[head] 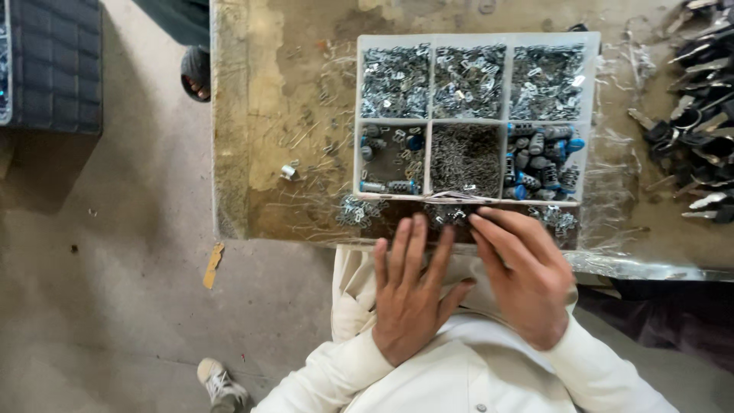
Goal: The person assembles small key cylinders by hand, inserting metal pins into a blue and silver housing. They repeatedly pick up pins from a compartmentalized tray, insert them into the cylinder, and place the finished units into a separate compartment.
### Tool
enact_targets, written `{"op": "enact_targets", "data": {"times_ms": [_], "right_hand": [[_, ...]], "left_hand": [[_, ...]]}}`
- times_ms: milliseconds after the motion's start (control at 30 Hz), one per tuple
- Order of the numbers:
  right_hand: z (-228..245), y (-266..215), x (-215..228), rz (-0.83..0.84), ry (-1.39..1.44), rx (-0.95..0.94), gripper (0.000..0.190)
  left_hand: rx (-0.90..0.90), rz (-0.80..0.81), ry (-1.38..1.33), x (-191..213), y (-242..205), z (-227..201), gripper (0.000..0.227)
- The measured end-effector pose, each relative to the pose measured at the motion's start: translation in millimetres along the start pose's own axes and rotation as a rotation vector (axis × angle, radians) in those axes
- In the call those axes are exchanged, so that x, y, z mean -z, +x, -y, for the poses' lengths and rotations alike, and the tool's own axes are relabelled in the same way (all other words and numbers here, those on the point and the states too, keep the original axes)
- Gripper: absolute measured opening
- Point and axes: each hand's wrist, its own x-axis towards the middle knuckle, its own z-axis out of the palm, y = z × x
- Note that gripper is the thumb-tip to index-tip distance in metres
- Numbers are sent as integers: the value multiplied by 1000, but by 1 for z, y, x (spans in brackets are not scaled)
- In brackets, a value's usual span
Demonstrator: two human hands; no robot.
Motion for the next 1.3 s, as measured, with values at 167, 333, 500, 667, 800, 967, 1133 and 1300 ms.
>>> {"op": "enact_targets", "data": {"times_ms": [167, 333, 500, 667, 800, 967, 1133, 1300], "right_hand": [[-19, -32, 28, -107, -112, -31, 24], [-30, -57, 21, -3, -353, -18, 30], [-36, -59, 15, 12, -402, -57, 38], [-37, -56, 21, -21, -375, -96, 35], [-22, -40, 24, -4, -360, -70, 32], [17, 12, 29, 63, -186, 51, 33], [23, 88, -3, 203, -211, 308, 32], [36, 139, -53, 296, -237, 490, 25]], "left_hand": [[65, -22, 98, 2, -7, 13, 78], [90, 6, 81, -6, -5, 6, 85], [50, 12, 47, -6, 3, 1, 83], [74, -16, -10, 2, 4, 5, 80], [93, -50, -64, 7, 8, 6, 79], [47, -138, -202, 25, 8, 13, 74], [-47, -248, -394, 41, 9, 19, 59], [70, -244, -608, 52, 9, 16, 45]]}}
